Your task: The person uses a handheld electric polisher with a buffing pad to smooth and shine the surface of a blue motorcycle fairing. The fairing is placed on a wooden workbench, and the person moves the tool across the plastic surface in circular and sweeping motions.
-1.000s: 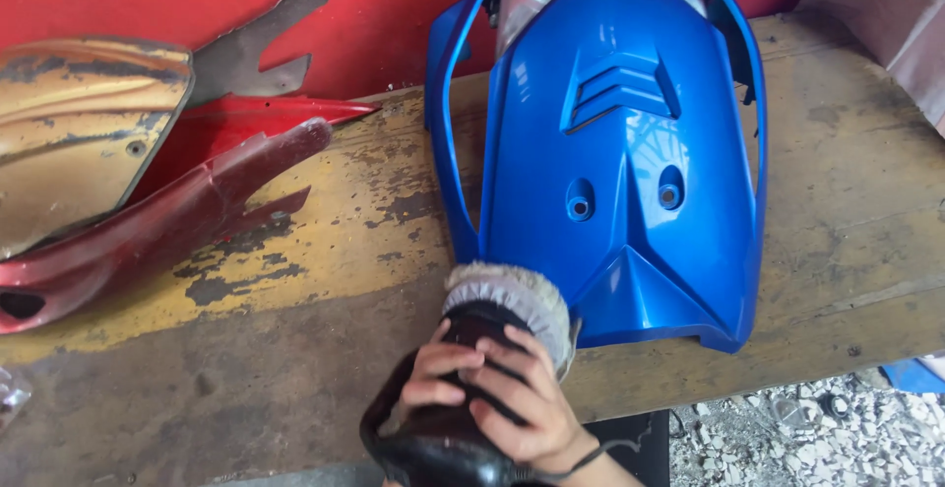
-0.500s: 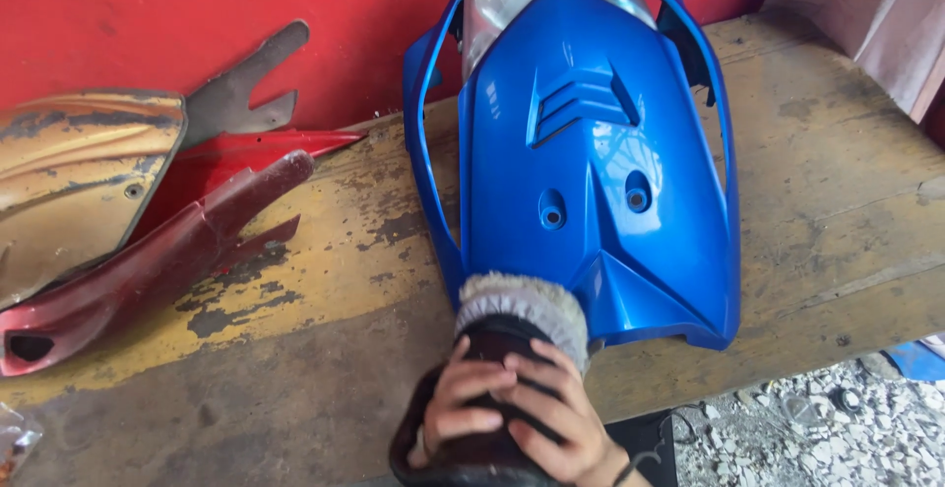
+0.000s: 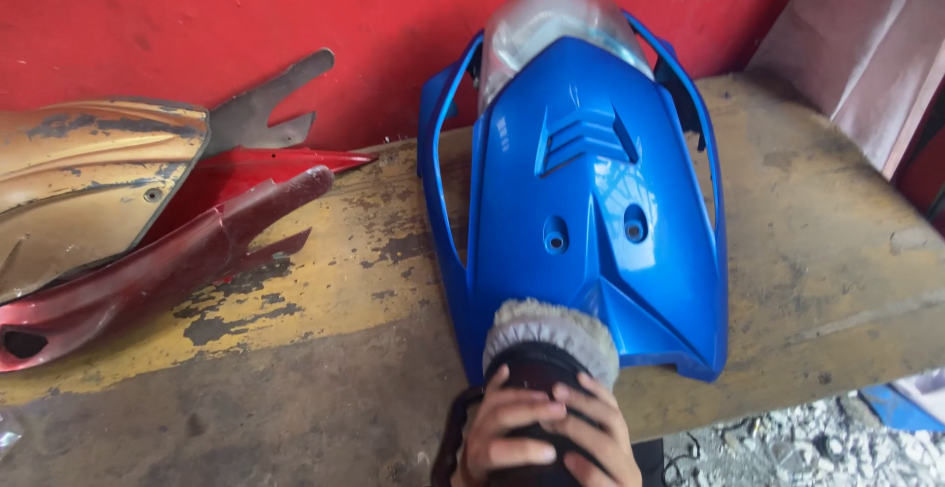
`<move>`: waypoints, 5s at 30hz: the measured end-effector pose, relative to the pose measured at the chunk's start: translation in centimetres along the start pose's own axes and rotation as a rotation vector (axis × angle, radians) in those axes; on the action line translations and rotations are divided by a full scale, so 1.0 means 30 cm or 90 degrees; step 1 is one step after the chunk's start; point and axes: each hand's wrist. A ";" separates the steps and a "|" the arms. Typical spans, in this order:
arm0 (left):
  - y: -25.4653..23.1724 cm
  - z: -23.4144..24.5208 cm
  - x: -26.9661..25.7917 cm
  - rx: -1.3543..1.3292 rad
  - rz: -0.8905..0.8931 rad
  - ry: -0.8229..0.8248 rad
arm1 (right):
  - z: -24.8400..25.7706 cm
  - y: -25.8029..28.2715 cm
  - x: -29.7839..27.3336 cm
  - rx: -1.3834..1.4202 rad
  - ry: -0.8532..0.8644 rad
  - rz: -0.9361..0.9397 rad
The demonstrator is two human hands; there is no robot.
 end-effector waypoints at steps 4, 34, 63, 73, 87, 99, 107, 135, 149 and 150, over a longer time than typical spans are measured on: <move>-0.016 -0.089 -0.034 0.016 0.039 -0.074 | -0.032 -0.067 -0.209 -0.030 -0.046 -0.092; 0.116 0.257 0.623 -0.121 -0.004 -0.017 | 0.042 -0.117 0.882 -0.138 -0.119 -0.077; 0.237 0.397 0.483 -0.020 -0.073 -0.061 | -0.116 -0.066 0.966 -0.089 0.062 -0.076; 0.246 0.351 0.235 -0.043 0.023 -0.206 | -0.180 0.004 0.917 -0.059 0.262 -0.060; 0.177 0.346 0.021 -0.086 0.171 -0.217 | -0.238 0.031 0.819 0.007 0.361 -0.059; 0.098 0.137 -0.196 0.061 0.073 -0.320 | -0.144 0.095 0.589 0.009 0.345 0.074; 0.083 0.187 -0.201 0.074 0.044 -0.259 | -0.123 0.099 0.463 0.002 0.181 0.071; 0.246 0.045 -0.104 0.160 -0.022 -0.110 | -0.091 -0.059 0.169 0.198 -0.087 -0.307; 0.124 -0.056 0.471 0.129 -0.145 0.111 | 0.086 -0.234 0.279 0.251 -0.175 -0.288; 0.102 -0.068 0.505 0.086 -0.114 0.046 | 0.062 -0.236 0.291 0.353 -0.310 -0.340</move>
Point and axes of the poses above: each hand's wrist, its own x-axis towards the middle knuckle, its own z-axis out of the back of the hand, y = z × x, and after that the axes turned 3 degrees about y, right-handed
